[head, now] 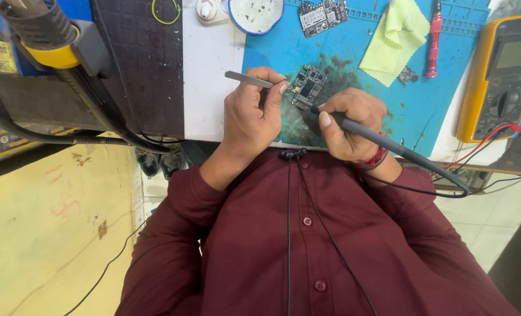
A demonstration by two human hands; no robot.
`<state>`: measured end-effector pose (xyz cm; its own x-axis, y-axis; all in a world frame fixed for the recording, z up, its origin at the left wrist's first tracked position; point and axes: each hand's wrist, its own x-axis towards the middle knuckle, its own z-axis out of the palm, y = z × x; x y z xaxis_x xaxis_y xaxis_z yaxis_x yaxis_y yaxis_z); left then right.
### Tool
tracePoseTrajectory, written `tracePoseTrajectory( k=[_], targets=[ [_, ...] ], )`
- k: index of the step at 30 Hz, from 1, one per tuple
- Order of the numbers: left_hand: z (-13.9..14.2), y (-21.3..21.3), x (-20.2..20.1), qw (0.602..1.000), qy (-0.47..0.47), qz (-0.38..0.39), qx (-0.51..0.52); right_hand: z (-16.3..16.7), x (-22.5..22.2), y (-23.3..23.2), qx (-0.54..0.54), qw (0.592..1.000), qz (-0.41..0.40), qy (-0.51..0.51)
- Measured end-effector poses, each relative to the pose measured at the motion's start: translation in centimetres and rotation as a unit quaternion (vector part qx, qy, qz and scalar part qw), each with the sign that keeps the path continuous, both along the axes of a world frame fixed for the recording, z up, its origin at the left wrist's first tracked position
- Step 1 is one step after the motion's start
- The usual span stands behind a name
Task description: The person uses a soldering iron and tweezers to apply solder to multiple points on a small circuit board. They repeatedly heat the soldering iron on a stand and then touch it to different pads on the board while holding the board steady with tweezers.
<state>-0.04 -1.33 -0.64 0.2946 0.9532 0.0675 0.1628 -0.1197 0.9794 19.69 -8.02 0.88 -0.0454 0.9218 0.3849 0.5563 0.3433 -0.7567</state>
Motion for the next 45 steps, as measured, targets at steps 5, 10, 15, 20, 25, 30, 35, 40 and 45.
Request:
tracePoseTrajectory(
  k=[5,10,15,20,25,30,35,40,45],
  targets=[
    [0.01,0.04,0.0,1.0,0.002,0.002,0.003,-0.02,-0.03,-0.1,-0.006,1.0,-0.014,-0.005],
    [0.01,0.01,-0.02,1.0,-0.002,0.005,0.013,-0.11,0.0,-0.04,0.005,1.0,-0.005,0.007],
    [-0.08,-0.03,0.0,1.0,-0.003,0.009,0.002,-0.1,-0.01,-0.14,-0.007,1.0,-0.018,-0.005],
    [-0.15,0.0,-0.03,1.0,0.003,0.009,0.005,-0.06,-0.04,-0.16,-0.008,1.0,-0.018,-0.004],
    [-0.1,-0.05,0.01,1.0,-0.005,0.008,0.005,-0.03,0.01,-0.14,-0.002,1.0,-0.012,-0.003],
    [-0.12,-0.08,0.01,1.0,-0.002,0.01,-0.002,-0.12,-0.04,-0.23,-0.008,1.0,-0.023,-0.003],
    [-0.12,-0.03,0.08,1.0,-0.007,0.011,0.005,-0.16,0.08,-0.21,-0.002,1.0,-0.012,0.0],
    [-0.07,-0.03,0.02,1.0,0.002,0.011,0.001,-0.18,0.04,-0.18,-0.002,1.0,-0.023,-0.005],
    [-0.04,0.0,0.06,1.0,-0.004,0.009,0.013,-0.09,0.07,-0.11,-0.001,1.0,-0.01,-0.003]
  ],
)
